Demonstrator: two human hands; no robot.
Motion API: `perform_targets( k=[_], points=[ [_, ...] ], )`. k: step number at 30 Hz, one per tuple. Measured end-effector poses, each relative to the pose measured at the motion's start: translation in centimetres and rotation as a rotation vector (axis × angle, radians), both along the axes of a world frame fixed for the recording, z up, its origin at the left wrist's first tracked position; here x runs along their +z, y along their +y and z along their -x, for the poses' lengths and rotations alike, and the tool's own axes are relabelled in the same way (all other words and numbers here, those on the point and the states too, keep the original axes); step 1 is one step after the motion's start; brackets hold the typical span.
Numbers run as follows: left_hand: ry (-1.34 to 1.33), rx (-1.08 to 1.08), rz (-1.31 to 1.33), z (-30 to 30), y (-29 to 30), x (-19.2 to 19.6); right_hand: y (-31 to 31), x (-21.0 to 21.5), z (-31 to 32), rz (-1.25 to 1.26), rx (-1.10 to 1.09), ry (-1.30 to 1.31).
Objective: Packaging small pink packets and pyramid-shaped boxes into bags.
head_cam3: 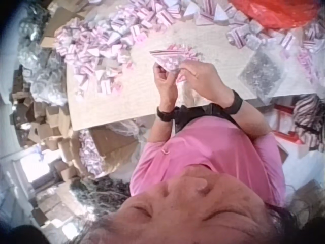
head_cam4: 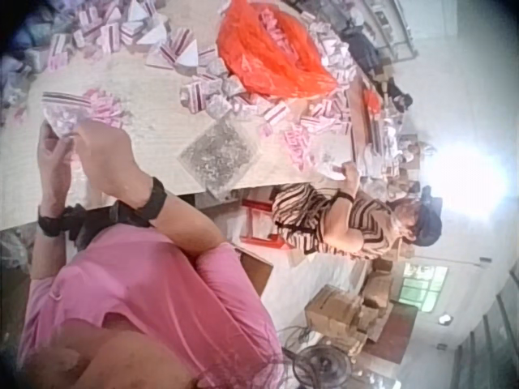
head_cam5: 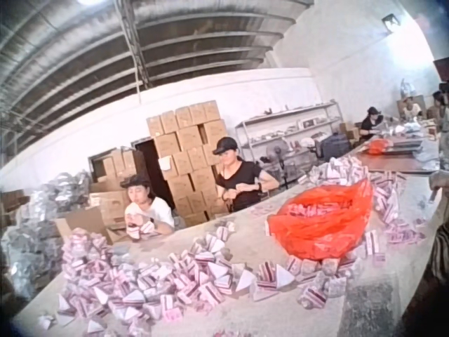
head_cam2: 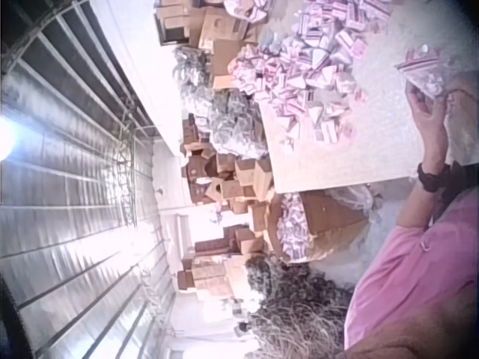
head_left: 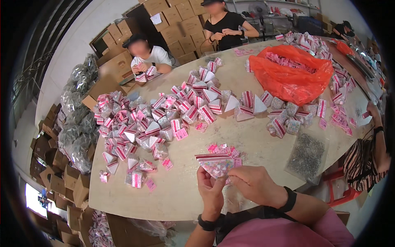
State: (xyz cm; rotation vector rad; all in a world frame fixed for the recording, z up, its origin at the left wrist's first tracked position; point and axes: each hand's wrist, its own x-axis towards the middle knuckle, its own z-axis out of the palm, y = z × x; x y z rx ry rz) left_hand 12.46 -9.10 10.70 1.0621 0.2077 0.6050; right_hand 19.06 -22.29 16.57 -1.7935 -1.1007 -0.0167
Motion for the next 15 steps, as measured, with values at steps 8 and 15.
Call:
perform_targets(
  k=[8,15],
  points=[
    [-0.041,0.092,-0.122,0.18,-0.66,0.0,-0.32,0.5,0.33,0.026,0.001,-0.038],
    [-0.063,0.076,-0.165,0.35,-0.39,-0.18,-0.66,0.53,0.34,0.056,-0.004,-0.057]
  ],
)
